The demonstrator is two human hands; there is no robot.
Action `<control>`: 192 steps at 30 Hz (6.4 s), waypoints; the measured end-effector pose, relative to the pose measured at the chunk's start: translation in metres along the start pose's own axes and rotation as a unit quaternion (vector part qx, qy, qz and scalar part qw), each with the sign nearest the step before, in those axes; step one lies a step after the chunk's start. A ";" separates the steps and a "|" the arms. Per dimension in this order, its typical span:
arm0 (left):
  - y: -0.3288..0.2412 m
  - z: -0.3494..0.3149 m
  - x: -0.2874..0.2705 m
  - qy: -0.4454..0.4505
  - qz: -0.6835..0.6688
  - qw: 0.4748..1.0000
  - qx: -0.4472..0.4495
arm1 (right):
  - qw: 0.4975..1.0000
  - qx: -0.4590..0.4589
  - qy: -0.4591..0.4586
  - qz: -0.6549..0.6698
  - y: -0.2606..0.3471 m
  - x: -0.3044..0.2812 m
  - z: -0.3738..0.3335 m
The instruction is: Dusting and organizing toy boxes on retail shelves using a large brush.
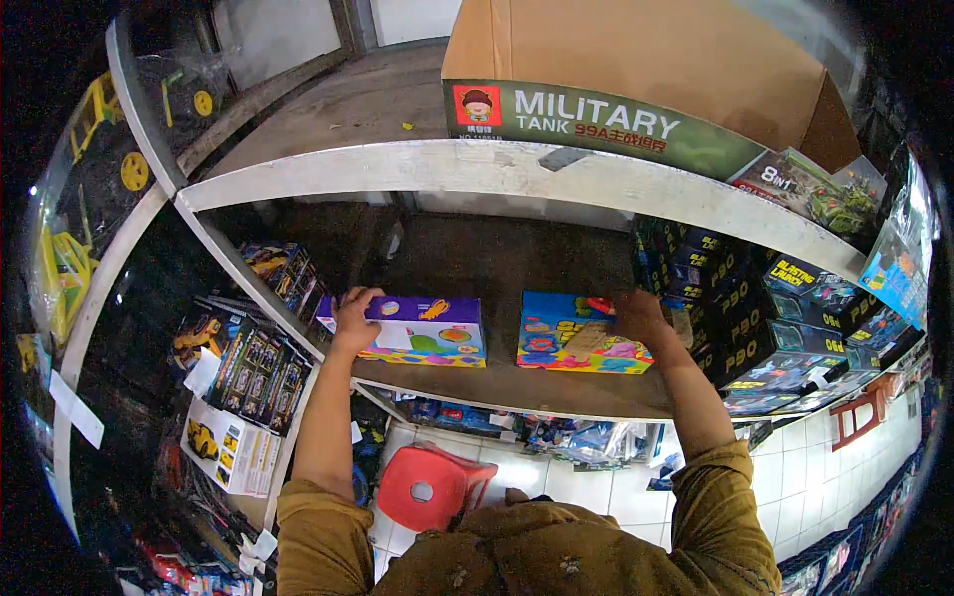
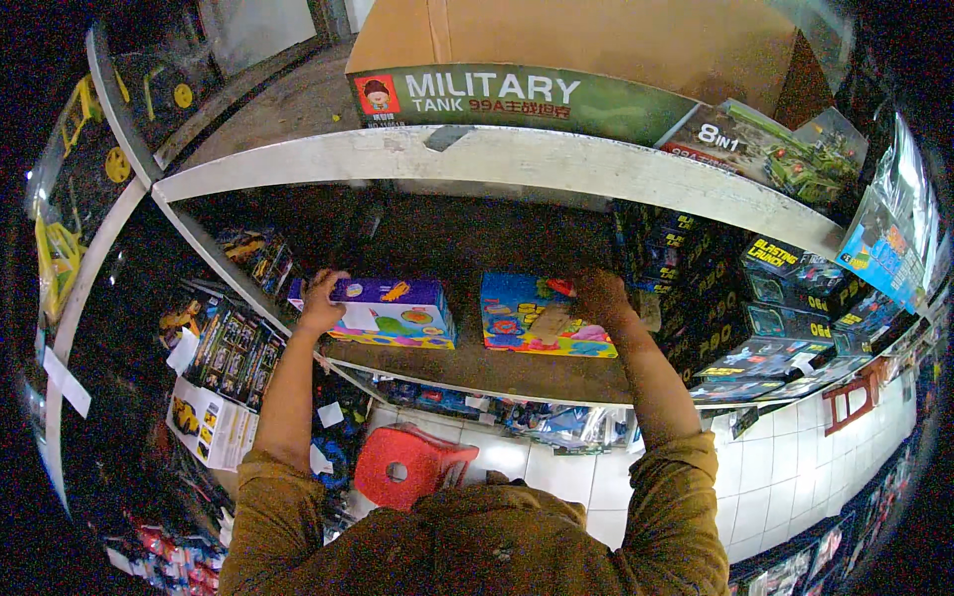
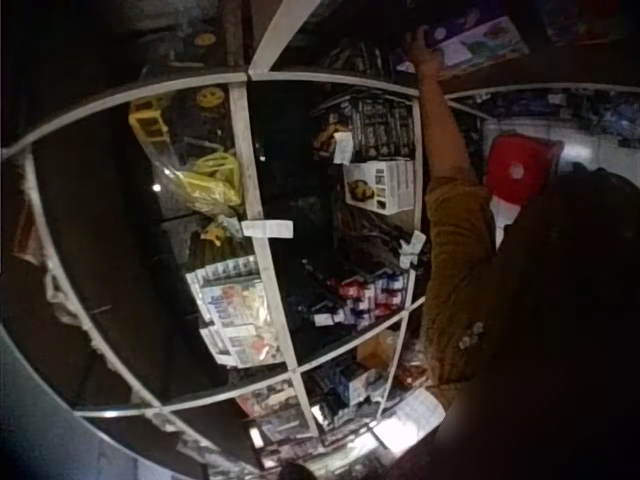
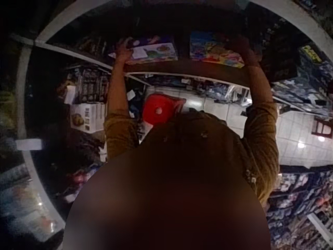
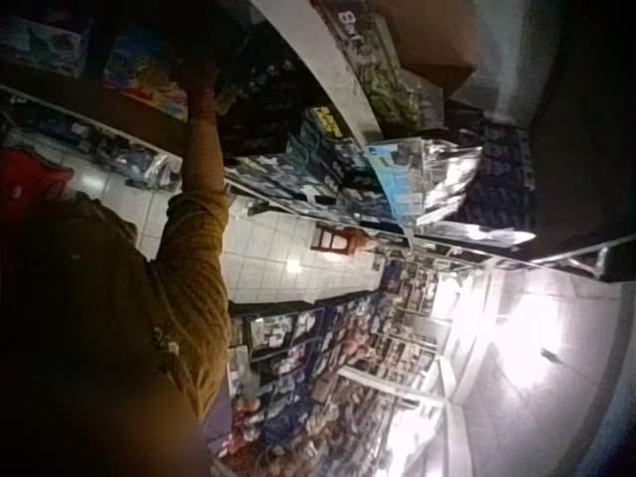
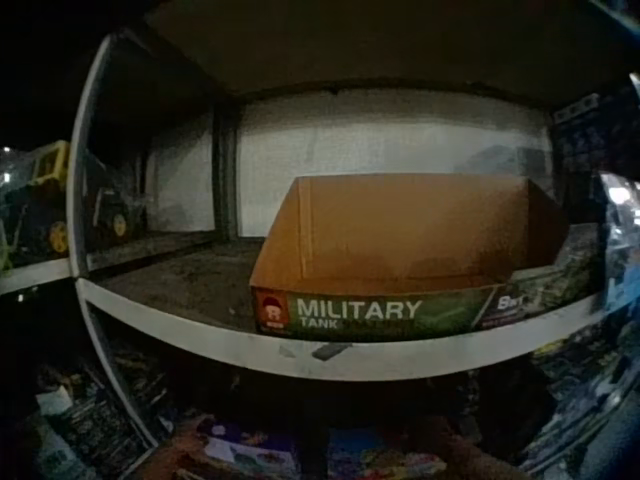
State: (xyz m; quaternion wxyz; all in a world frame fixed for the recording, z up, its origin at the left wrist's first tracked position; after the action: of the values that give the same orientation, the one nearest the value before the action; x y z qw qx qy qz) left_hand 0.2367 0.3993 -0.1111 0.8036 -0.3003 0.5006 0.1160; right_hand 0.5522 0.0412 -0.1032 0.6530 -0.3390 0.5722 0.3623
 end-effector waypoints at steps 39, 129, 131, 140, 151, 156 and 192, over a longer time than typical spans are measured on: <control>-0.067 -0.119 -0.001 -0.061 -0.014 0.997 0.040 | 0.994 -0.105 0.014 0.033 -0.024 0.040 0.008; 0.354 -0.464 -0.093 -0.270 -0.562 0.631 -0.461 | 0.820 -0.068 0.158 0.546 0.730 0.165 -0.022; 0.352 -0.457 -0.096 -0.265 -0.582 0.635 -0.432 | 0.818 -0.080 0.137 0.553 0.729 0.171 -0.022; 0.331 -0.448 -0.110 -0.284 -0.556 0.629 -0.463 | 0.822 -0.093 0.189 0.529 0.716 0.181 -0.025; 0.308 -0.453 -0.183 -0.465 -0.322 0.703 -0.430 | 0.714 -0.072 -0.183 0.672 0.599 0.050 0.068; 0.215 -0.350 -0.232 -0.334 -0.097 0.896 -0.275 | 0.714 -0.025 -0.064 0.697 0.594 -0.003 0.129; 0.225 -0.244 -0.181 -0.475 -0.441 0.711 -0.272 | 0.752 -0.045 -0.034 0.657 0.622 0.044 0.188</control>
State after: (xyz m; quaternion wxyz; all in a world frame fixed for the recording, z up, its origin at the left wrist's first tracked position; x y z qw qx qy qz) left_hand -0.1377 0.4526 -0.1137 0.7786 -0.5980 -0.1900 0.0072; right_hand 0.1141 0.5220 -0.1424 0.2575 0.1036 0.6140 0.7389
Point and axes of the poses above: each hand's wrist, its own z-axis towards the middle knuckle, its own x-axis out of the palm, y = z × x, the point moved 8 cm from there along z, towards the middle knuckle, and after that the axes turned 1 degree about -y, right-handed, at the moved point
